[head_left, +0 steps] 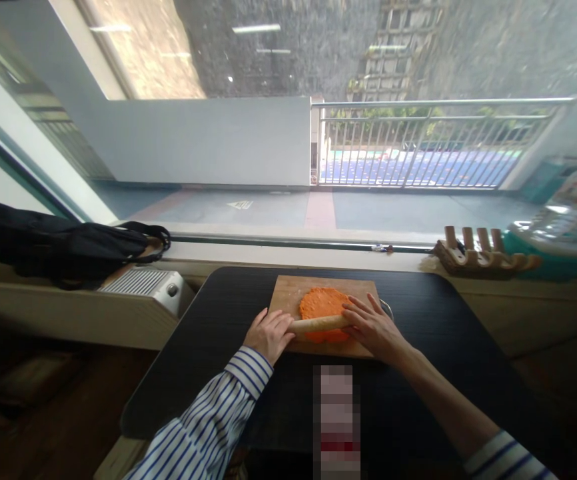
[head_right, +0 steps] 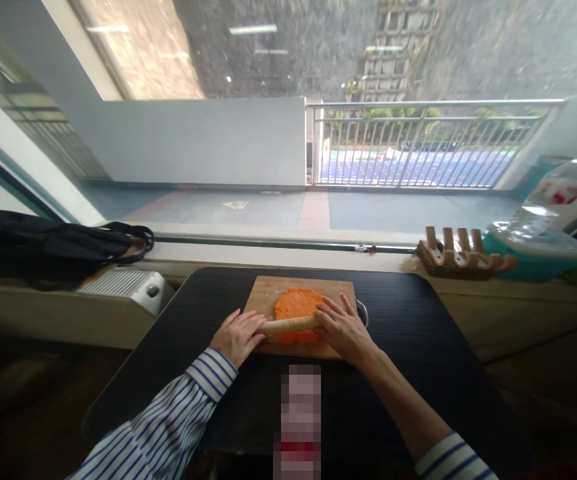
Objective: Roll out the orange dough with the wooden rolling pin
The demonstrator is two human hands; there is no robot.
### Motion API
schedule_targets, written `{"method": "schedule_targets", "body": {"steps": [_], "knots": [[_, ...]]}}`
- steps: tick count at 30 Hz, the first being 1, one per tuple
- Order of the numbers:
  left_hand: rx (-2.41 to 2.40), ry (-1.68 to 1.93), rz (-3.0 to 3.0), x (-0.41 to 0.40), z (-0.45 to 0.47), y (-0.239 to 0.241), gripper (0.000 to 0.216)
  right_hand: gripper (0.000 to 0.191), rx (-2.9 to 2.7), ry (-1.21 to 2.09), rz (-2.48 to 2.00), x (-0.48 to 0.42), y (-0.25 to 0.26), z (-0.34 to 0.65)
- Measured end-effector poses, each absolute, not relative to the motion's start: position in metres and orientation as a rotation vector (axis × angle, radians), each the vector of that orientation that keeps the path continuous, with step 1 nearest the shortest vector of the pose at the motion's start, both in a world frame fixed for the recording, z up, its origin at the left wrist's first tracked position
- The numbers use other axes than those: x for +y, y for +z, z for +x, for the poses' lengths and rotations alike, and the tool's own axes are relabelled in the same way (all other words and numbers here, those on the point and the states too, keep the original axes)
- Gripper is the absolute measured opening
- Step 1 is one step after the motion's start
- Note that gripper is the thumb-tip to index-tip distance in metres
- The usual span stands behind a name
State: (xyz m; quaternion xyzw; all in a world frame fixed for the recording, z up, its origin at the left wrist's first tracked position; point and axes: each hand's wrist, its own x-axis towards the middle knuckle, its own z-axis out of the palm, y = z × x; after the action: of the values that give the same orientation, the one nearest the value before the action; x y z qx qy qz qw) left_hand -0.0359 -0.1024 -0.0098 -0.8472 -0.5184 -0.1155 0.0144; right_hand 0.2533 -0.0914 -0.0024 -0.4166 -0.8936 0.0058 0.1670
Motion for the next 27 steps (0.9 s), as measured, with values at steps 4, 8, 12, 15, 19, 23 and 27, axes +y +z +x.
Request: {"method": "schedule_targets", "body": {"steps": [4, 8, 12, 15, 19, 23, 27], "knots": [[-1.696, -0.33, -2.611, -0.106, -0.047, -0.007, 0.029, 0.024, -2.572, 0.03, -1.133, -0.084, 0.005, 0.239], [-1.739, -0.328, -2.584, -0.111, -0.054, -0.01, 0.031, 0.026, -2.616, 0.096, -1.137, -0.079, 0.005, 0.229], [-1.714, -0.423, -2.52, -0.114, -0.045, -0.018, 0.042, 0.037, -2.638, 0.159, -1.189, -0.077, 0.005, 0.225], [-1.723, -0.473, -2.467, -0.112, -0.033, -0.024, 0.052, 0.045, -2.629, 0.147, -1.294, -0.075, 0.005, 0.218], [-1.788, -0.453, -2.412, -0.104, -0.023, -0.029, 0.06, 0.052, -2.604, 0.034, -1.396, -0.069, 0.002, 0.206], [-1.86, -0.36, -2.401, -0.091, -0.021, -0.025, 0.064, 0.054, -2.607, -0.049, -1.439, -0.058, -0.001, 0.201], [-1.953, -0.262, -2.407, -0.075, -0.021, -0.017, 0.064, 0.056, -2.595, -0.067, -1.476, -0.045, 0.001, 0.198]]}}
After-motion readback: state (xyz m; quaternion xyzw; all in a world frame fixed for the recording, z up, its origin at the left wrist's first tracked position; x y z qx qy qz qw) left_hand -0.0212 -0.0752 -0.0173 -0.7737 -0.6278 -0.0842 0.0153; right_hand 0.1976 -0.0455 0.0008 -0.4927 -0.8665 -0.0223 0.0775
